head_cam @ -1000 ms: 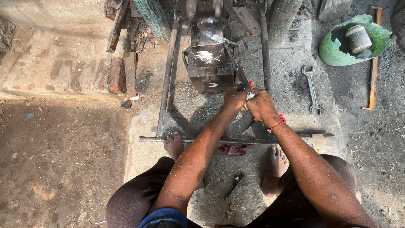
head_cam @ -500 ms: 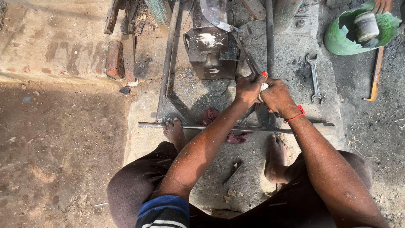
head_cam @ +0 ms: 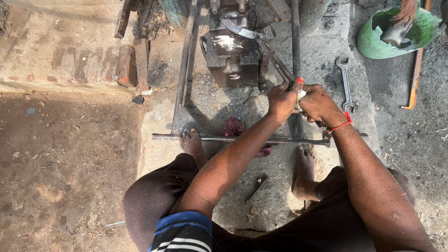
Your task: The person operates a manual metal press machine, using a long metal rod to drive the press and a pair of tongs to handle a curved metal piece. They repeatedly position the metal piece under the press and strike it with the rod to shape it.
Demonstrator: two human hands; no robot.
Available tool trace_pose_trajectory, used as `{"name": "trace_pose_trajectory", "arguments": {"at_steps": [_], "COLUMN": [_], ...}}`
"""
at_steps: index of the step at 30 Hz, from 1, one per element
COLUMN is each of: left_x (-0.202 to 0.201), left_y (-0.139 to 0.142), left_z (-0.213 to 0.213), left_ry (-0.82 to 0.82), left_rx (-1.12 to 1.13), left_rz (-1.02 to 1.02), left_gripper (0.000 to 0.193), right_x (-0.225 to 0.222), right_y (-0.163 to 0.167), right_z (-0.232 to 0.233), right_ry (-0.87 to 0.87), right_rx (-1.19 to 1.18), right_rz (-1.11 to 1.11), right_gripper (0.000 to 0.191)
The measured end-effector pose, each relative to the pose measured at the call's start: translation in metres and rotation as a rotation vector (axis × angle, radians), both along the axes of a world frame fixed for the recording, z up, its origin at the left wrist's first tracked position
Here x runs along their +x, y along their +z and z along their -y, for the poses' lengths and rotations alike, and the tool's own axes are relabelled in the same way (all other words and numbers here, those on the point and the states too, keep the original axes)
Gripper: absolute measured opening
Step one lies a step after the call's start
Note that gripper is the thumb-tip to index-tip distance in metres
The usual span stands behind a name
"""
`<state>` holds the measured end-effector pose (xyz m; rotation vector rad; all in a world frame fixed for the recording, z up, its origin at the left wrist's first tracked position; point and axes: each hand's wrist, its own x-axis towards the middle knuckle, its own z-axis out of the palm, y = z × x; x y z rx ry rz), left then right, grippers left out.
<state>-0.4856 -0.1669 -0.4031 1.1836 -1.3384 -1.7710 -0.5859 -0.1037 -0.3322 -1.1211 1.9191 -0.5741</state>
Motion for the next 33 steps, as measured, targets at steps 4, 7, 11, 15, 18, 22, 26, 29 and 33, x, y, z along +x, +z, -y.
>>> {"name": "trace_pose_trajectory", "arguments": {"at_steps": [4, 7, 11, 15, 18, 22, 26, 29, 33], "left_x": [-0.002, -0.006, -0.011, -0.013, -0.013, -0.012, -0.006, -0.001, 0.004], "left_y": [0.005, 0.007, 0.008, 0.008, 0.005, -0.002, -0.006, -0.002, 0.006], "left_z": [-0.007, -0.012, -0.018, -0.026, -0.037, -0.053, -0.060, -0.057, -0.047], "left_ry": [0.011, 0.015, 0.067, 0.060, 0.051, 0.017, -0.018, -0.110, -0.152], "left_rx": [-0.005, 0.050, 0.036, 0.002, -0.074, -0.087, -0.363, -0.206, -0.094], "left_rz": [0.039, 0.035, -0.032, -0.023, 0.029, 0.056, 0.158, 0.165, 0.139], "left_gripper": [0.047, 0.046, 0.045, 0.044, 0.044, 0.043, 0.049, 0.046, 0.045], "right_x": [-0.004, -0.009, -0.017, -0.023, -0.025, -0.022, -0.014, -0.007, 0.000], "right_y": [-0.001, -0.004, -0.009, -0.011, -0.013, -0.017, -0.021, -0.019, -0.014], "right_z": [-0.001, -0.003, -0.006, -0.014, -0.024, -0.044, -0.057, -0.058, -0.052], "right_ry": [-0.054, -0.037, -0.033, -0.014, -0.040, -0.069, -0.090, -0.121, -0.142], "right_rx": [0.057, 0.066, 0.068, 0.057, 0.086, 0.073, 0.065, 0.084, 0.069], "right_rz": [0.020, 0.021, 0.028, 0.036, 0.044, 0.074, 0.054, 0.028, 0.051], "right_gripper": [0.059, 0.066, 0.067, 0.071, 0.072, 0.066, 0.060, 0.061, 0.040]}}
